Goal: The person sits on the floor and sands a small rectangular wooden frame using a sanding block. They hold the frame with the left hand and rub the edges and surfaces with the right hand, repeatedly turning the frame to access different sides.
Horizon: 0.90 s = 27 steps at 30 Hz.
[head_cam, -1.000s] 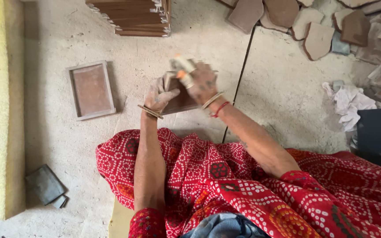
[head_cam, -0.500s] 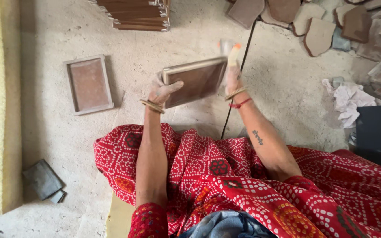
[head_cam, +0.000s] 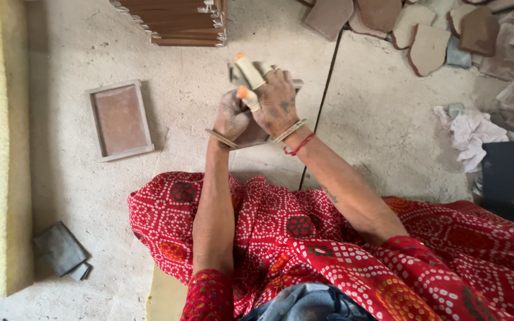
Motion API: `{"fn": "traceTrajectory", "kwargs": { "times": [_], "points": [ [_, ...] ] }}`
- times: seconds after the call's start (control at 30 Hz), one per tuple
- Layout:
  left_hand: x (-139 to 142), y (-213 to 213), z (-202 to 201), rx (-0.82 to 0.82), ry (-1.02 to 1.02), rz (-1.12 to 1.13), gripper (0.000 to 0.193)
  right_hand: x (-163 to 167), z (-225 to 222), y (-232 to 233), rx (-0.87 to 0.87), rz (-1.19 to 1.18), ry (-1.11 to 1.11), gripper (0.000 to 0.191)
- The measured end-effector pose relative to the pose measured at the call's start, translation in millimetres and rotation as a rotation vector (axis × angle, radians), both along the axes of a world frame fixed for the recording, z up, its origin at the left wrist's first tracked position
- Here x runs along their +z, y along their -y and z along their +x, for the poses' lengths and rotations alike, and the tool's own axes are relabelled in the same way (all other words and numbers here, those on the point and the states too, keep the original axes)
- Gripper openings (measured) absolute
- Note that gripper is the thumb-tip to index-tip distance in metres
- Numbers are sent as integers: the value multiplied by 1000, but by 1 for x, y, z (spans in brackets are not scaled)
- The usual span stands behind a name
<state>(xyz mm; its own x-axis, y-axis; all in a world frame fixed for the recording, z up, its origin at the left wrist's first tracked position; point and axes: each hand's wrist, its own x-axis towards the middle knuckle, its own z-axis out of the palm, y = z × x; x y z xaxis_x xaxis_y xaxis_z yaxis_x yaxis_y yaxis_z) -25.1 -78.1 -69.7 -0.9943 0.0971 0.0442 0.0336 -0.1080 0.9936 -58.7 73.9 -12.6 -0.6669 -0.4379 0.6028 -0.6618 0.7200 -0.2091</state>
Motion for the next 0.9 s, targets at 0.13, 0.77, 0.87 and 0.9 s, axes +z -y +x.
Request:
{"fn": "traceTrajectory", "kwargs": {
  "times": [0.13, 0.77, 0.87, 0.9],
  "points": [
    [-2, 11, 5, 129, -26, -91, 36, -11, -6, -7, -84, 157, 436, 53],
    [-14, 12, 4, 187, 58, -20, 48, -13, -9, -20, -52, 182, 206, 41],
    [4, 20, 3, 46, 5, 93, 51, -47, -19, -82, -141, 154, 489, 27],
    [9, 20, 5, 1, -47, 89, 49, -61, -13, -101, -259, -15, 852, 49]
  ]
}}
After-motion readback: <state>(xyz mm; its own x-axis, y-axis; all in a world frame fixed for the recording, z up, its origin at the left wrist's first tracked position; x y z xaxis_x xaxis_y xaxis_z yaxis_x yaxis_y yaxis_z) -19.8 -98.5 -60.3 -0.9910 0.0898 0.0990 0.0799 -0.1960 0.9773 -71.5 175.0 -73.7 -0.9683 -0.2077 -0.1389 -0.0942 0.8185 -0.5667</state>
